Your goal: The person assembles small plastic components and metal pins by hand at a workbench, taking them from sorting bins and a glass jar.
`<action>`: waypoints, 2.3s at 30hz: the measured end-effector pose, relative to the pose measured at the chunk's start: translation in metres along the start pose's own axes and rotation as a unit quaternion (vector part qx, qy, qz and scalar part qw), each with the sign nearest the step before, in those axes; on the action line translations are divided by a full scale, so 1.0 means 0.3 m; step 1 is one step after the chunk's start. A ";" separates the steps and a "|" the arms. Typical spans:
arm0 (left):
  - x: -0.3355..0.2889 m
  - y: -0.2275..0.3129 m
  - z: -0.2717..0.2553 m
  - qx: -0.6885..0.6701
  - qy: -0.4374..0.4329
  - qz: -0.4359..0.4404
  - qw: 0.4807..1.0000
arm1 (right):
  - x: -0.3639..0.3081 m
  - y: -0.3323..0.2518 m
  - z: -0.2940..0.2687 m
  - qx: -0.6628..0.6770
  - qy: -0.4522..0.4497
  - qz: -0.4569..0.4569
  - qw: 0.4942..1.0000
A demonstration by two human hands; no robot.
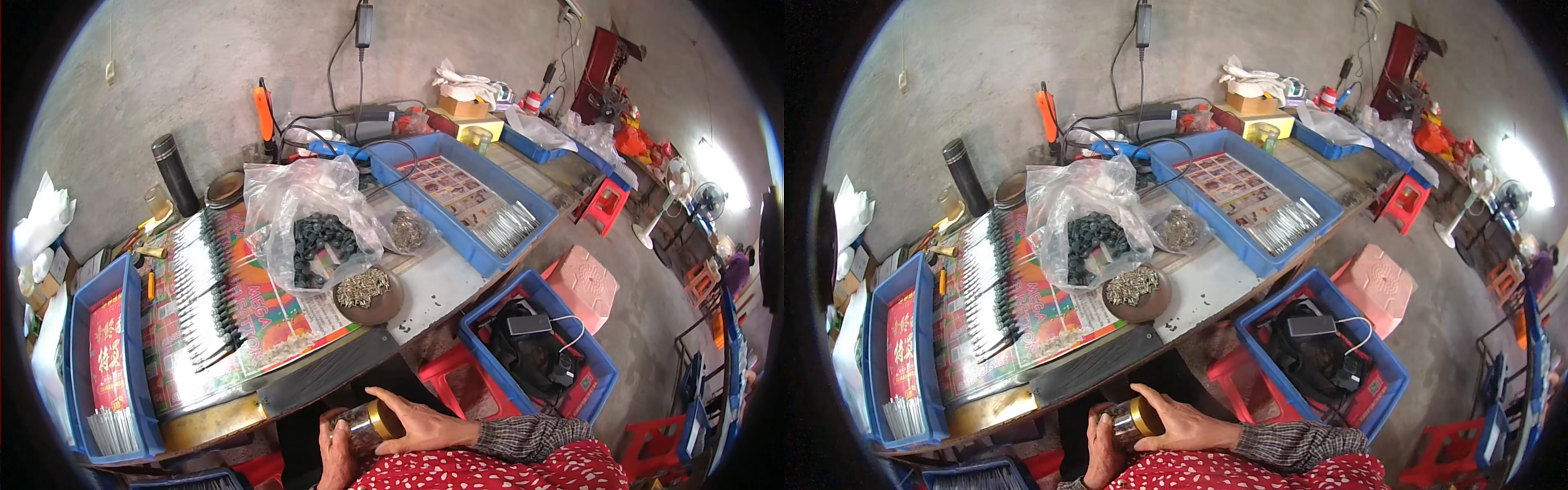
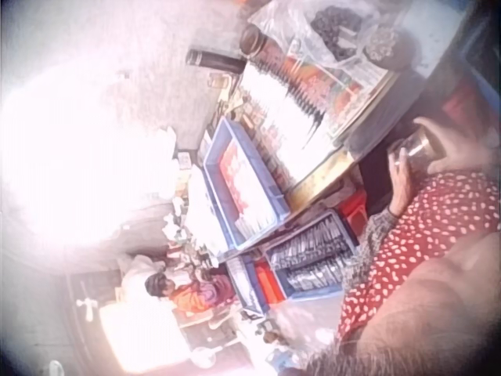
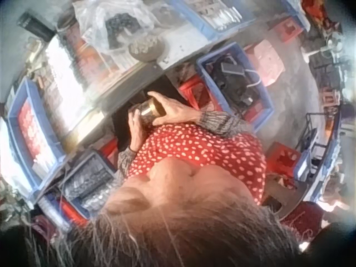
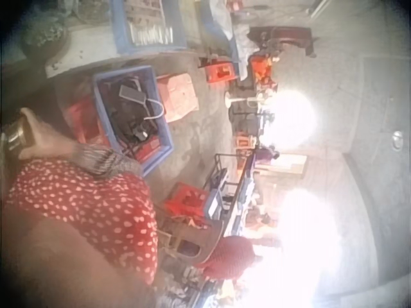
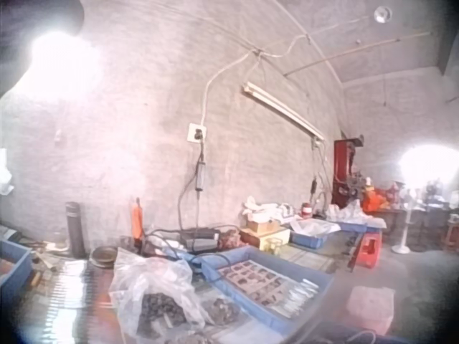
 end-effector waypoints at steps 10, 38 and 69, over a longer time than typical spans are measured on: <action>0.008 -0.088 -0.019 -0.080 -0.025 -0.061 0.995 | -0.003 -0.020 -0.018 -0.080 0.000 -0.063 0.995; 0.030 -0.078 -0.032 -0.004 -0.012 0.033 0.999 | 0.013 -0.016 -0.026 -0.029 0.014 -0.019 0.999; 0.108 0.430 0.103 0.659 0.113 0.382 0.638 | 0.424 0.040 -1.792 -0.329 0.621 -0.006 0.711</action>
Point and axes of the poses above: each hand's wrist, its own x-axis towards the middle knuckle, its own z-axis out of the palm, y = z × x, the point moved 8 cm from there along x, towards the middle knuckle, and after that the axes turned 1 degree about -y, right-handed, at the moved point
